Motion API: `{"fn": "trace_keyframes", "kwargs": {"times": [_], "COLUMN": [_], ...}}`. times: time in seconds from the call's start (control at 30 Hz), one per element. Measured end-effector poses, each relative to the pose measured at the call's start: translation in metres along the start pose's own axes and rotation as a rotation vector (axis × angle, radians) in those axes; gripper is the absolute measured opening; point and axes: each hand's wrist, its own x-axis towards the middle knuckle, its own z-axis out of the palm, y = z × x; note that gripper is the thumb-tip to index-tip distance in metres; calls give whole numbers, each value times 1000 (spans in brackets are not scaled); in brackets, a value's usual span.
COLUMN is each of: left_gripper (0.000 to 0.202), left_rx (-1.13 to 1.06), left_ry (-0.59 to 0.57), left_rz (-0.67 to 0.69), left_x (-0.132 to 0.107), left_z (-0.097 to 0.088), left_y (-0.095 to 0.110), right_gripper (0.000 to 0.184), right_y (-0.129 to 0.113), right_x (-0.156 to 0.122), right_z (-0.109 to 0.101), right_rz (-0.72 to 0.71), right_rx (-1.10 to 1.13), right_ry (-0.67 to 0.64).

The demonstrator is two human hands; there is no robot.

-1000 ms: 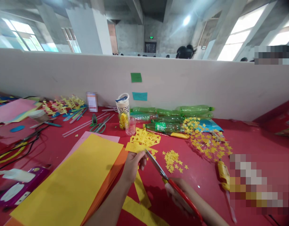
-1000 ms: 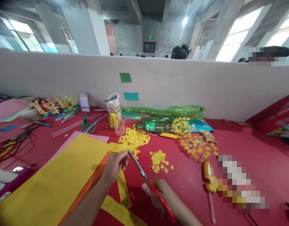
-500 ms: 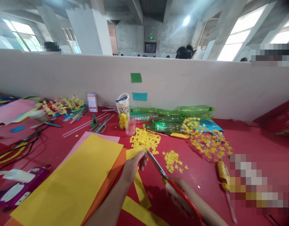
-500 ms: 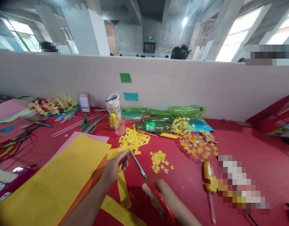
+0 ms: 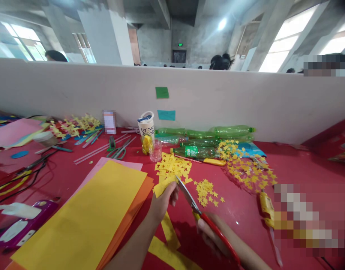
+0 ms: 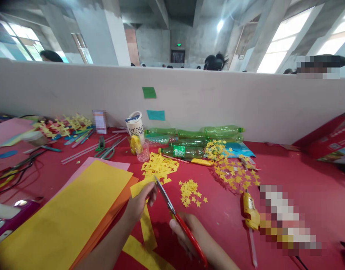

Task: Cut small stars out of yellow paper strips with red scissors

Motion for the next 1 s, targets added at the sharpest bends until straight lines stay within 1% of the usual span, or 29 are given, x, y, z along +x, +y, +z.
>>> {"fn": "trace_keyframes", "kwargs": {"times": [0.1,0.27,0.37,0.53,0.67,0.77,0.87,1.0], "left_gripper": [34,34,33,33,32,31,31,28], "left_rx": [-25,-63,-85,-100,-109,-102,-116,-140], "left_ry": [7,6,-4,3,23,66,82,135], "left_rz": [-16,-21,-33,-57,-66,-27,25,49], "left_x": [2,3,3,3,2,2,5,9], "left_z": [0,3,3,2,1,0,-2,-3], "left_y": [-3,-3,-2,-2,-1,2,4,7], "right_gripper": [54,54,52,56,53,52,54,53], "right_y": [-4,-8,-9,-11,-12,-10,-4,4], "right_x": [1,0,-2,-1,0,2,5,11], "right_z": [2,5,6,4,3,3,2,0], "right_rz": [-13,5,15,53,34,16,15,8], "right_rx": [4,-18,-7,25,-5,-26,-32,-57], "right_ry": [6,58,47,65,78,79,83,89]}}
